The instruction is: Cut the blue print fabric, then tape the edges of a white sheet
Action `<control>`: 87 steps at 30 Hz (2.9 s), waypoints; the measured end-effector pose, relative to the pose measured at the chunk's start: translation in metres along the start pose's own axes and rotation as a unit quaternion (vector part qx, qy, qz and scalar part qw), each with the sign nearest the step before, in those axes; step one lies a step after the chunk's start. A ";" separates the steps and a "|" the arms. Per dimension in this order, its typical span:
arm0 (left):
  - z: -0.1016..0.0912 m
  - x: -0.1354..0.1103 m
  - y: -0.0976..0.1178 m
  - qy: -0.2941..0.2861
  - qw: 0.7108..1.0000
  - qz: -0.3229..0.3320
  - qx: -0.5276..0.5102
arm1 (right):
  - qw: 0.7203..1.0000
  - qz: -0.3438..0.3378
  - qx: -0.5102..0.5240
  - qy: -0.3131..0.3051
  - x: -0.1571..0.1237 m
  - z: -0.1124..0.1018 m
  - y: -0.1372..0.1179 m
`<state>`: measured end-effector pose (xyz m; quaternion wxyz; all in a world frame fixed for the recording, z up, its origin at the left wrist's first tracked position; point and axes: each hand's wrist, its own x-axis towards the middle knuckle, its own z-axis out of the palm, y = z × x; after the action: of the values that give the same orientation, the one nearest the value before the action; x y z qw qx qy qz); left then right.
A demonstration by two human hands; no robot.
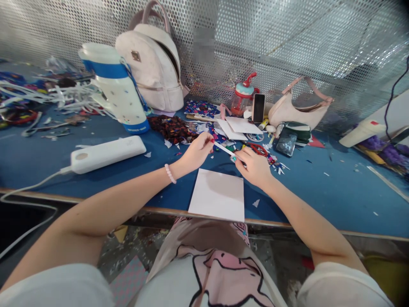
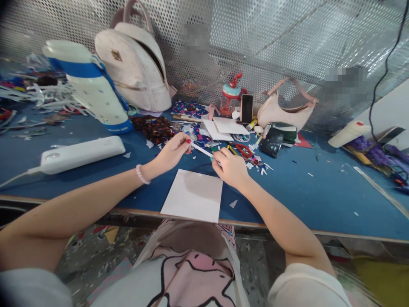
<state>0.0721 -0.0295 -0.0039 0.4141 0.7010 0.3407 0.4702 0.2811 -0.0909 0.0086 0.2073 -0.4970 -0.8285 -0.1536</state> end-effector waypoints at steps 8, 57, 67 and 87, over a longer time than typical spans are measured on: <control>-0.017 -0.002 0.004 -0.189 0.969 0.058 0.146 | 1.000 0.010 -0.018 -0.012 0.001 0.001 0.001; 0.025 -0.043 0.017 -0.320 0.860 0.149 0.369 | 1.000 0.025 -0.005 0.010 0.001 0.006 0.004; 0.031 -0.042 0.013 -0.285 0.862 0.161 0.387 | 1.000 0.026 -0.010 0.012 0.001 0.006 0.004; 0.016 -0.033 0.012 -0.404 0.814 0.211 0.360 | 1.000 0.021 0.001 0.013 0.002 0.007 0.002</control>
<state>0.0779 -0.0673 -0.0091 0.1234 0.9815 0.1313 0.0646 0.2809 -0.0854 0.0033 0.2215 -0.5120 -0.8154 -0.1548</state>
